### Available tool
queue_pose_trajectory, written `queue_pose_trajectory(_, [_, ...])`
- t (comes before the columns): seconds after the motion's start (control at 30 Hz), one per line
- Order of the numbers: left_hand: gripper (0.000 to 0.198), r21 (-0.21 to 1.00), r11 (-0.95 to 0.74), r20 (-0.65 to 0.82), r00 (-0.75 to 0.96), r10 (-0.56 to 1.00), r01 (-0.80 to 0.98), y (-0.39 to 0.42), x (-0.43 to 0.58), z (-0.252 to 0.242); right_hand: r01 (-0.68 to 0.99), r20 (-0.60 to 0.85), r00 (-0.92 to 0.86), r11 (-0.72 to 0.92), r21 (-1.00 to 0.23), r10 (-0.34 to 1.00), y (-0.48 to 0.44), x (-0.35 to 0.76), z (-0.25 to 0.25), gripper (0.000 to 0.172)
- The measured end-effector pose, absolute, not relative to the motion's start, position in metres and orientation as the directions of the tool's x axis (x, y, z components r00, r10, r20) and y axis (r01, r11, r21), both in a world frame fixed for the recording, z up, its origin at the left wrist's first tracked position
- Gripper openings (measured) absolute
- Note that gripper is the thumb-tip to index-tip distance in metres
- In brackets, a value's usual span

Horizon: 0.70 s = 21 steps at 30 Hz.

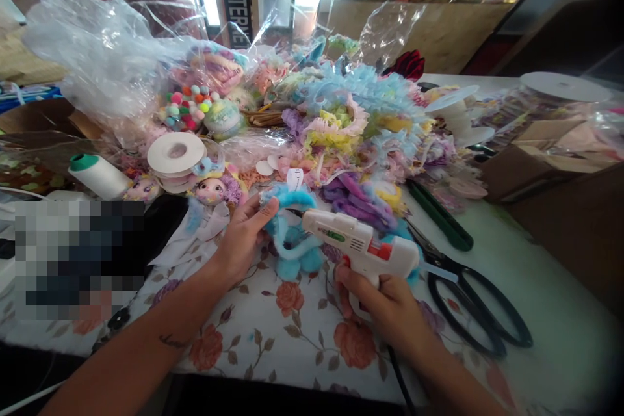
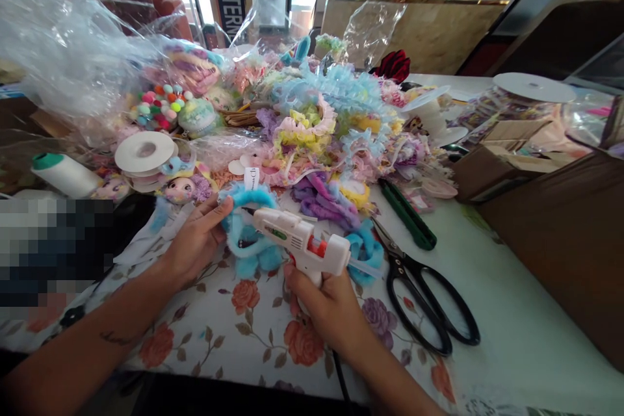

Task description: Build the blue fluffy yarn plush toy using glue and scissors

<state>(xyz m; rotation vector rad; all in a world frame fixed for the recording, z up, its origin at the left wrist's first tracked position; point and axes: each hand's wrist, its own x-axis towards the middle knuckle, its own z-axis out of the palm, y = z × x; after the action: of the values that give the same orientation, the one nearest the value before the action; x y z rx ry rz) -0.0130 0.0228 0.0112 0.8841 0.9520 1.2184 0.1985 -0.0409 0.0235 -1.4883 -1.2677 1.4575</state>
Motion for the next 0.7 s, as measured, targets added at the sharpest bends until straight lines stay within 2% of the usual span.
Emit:
queue_pose_trajectory(0.3, [0.032, 0.885, 0.185, -0.155, 0.105, 0.982, -0.428, 0.0228, -0.0099, 0.0173, 0.159, -0.303, -0.094, -0.286, -0.945, 0.948, -0.0398, 0.1979, 0.0229, 0.033])
queue_pose_trajectory(0.7, [0.028, 0.899, 0.19, -0.152, 0.125, 0.98, -0.395, 0.0229, -0.0112, 0.0126, 0.15, -0.285, -0.068, -0.273, -0.95, 0.956, -0.0395, 0.1947, 0.0264, 0.026])
